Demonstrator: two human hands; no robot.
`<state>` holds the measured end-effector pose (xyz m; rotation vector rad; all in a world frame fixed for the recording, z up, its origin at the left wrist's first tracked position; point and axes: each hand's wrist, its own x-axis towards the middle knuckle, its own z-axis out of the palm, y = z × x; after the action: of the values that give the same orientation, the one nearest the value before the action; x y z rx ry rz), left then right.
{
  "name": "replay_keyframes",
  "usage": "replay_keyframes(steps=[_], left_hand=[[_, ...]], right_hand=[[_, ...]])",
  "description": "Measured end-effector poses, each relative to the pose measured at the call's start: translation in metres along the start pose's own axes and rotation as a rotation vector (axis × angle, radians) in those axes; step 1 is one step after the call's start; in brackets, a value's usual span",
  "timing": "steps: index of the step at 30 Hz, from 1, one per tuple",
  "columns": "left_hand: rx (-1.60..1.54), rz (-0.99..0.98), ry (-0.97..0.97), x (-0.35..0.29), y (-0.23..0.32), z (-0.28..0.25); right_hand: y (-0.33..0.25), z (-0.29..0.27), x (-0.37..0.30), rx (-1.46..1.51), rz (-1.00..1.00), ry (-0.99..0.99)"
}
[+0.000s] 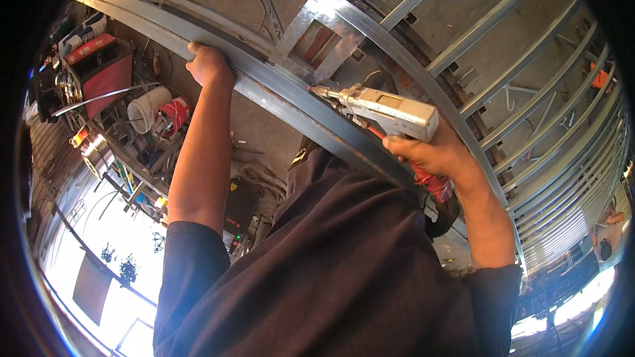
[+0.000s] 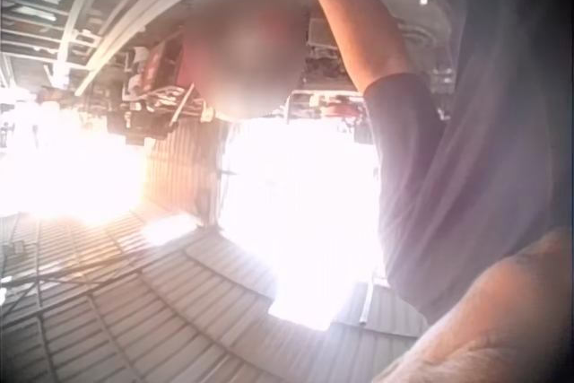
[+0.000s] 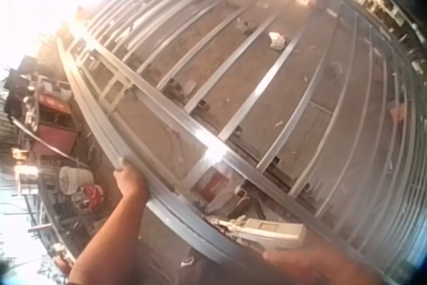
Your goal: The person welds joints on a large curved metal frame using a handheld welding torch. They move along the frame, applying welds at multiple intersections while holding the structure steady with the other hand.
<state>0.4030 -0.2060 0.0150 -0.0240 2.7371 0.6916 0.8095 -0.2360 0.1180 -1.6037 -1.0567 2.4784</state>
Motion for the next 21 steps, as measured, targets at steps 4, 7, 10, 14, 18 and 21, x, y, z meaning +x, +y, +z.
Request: replay_keyframes(steps=[4,7,10,14,18,21], left_hand=[[-0.007,-0.007,-0.012,-0.0043,0.0018,-0.0029],[-0.023,0.018,-0.023,-0.0002,-0.0002,-0.0021],[-0.053,0.027,-0.041,-0.0041,0.0009,-0.0039],[-0.023,0.026,-0.041,-0.0018,-0.0001,-0.0032],[-0.037,0.011,-0.036,-0.0054,0.0022,-0.0049],[-0.012,0.004,-0.013,-0.0022,0.0016,-0.0024]], right_hand=[[-0.0009,0.0009,-0.0006,0.011,-0.009,-0.018],[0.0017,0.0010,-0.0001,-0.008,-0.011,-0.018],[0.0067,-0.0014,0.0011,-0.038,-0.013,-0.009],[0.0030,0.0006,0.0008,0.010,-0.035,-0.007],[0.0028,-0.0004,-0.0006,-0.006,-0.016,-0.008],[0.0040,-0.0011,-0.0010,-0.021,-0.004,-0.003]])
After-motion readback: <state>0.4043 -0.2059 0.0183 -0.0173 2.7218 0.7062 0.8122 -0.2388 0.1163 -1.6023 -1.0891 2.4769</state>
